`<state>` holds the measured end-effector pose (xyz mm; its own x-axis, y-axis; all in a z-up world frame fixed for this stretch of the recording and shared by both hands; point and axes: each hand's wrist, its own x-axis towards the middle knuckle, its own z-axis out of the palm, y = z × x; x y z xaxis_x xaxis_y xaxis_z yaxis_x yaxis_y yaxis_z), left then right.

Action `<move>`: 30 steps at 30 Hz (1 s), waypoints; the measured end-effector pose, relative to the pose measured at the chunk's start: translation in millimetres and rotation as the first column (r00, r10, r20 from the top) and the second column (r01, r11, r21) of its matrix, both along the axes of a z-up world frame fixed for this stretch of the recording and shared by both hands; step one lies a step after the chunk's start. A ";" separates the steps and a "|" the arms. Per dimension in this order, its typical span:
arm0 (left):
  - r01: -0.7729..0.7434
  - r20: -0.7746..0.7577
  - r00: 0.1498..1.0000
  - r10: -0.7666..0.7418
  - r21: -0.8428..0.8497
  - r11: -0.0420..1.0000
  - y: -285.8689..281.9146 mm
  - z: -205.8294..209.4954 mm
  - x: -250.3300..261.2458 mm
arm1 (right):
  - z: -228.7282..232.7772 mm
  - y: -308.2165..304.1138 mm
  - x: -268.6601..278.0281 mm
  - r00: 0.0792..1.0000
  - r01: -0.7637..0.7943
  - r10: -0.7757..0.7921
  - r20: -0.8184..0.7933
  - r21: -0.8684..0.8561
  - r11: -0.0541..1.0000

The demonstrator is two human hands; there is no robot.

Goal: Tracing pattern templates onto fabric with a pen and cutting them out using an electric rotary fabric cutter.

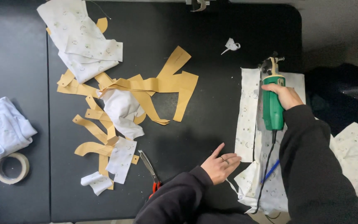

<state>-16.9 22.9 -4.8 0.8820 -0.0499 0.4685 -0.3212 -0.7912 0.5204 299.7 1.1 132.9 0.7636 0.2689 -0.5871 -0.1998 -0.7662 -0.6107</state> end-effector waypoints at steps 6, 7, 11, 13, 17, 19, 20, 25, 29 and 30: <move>0.031 -0.046 0.998 -0.040 -0.179 0.983 17.2 43.2 -51.2 | -2.4 -3.9 -1.4 1.000 -0.028 0.028 -0.010 0.049 0.998; 0.046 -0.082 0.994 -0.066 -0.231 0.972 22.4 54.5 -66.1 | -3.3 -9.3 -3.7 0.999 -0.048 0.048 -0.017 0.029 0.998; 0.055 -0.346 0.911 -0.222 -0.432 0.900 37.6 115.1 -114.0 | -3.5 -50.6 -42.7 0.986 -0.074 0.093 -0.139 0.132 0.988; 0.059 -0.426 0.859 -0.285 -0.470 0.881 41.2 123.2 -107.4 | 2.4 -76.4 -78.0 0.986 -0.093 0.113 -0.121 0.159 0.983; -0.019 -0.444 0.878 -0.177 -0.403 0.915 27.9 79.7 -43.2 | 23.2 -117.0 -144.0 0.995 -0.041 0.066 -0.077 0.295 0.955; -0.097 -0.451 0.890 -0.062 -0.321 0.942 27.5 55.5 8.8 | 28.3 -133.3 -166.1 0.999 0.011 0.005 -0.051 0.310 0.951; -0.182 -0.453 0.890 0.058 -0.235 0.955 29.8 43.9 35.5 | 30.4 -139.0 -176.1 0.998 0.061 -0.054 -0.032 0.328 0.943; -0.333 -0.559 0.754 0.346 0.130 0.934 31.6 30.0 95.1 | 8.3 -176.0 -202.3 0.981 -0.044 -0.010 0.196 0.271 0.962; -0.376 -0.592 0.673 0.443 0.242 0.894 24.6 23.1 77.5 | -21.5 -177.0 -209.9 0.887 -0.088 0.134 0.441 -0.123 0.989; -0.426 -0.601 0.631 0.490 0.260 0.867 30.5 29.7 52.3 | -44.8 -186.2 -203.9 0.887 -0.152 0.185 0.424 -0.110 0.982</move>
<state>35.4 53.3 24.9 0.8816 0.4325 -0.1892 0.4718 -0.7952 0.3808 95.8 -185.1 88.1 0.8926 0.3857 -0.2335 0.2062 -0.8097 -0.5494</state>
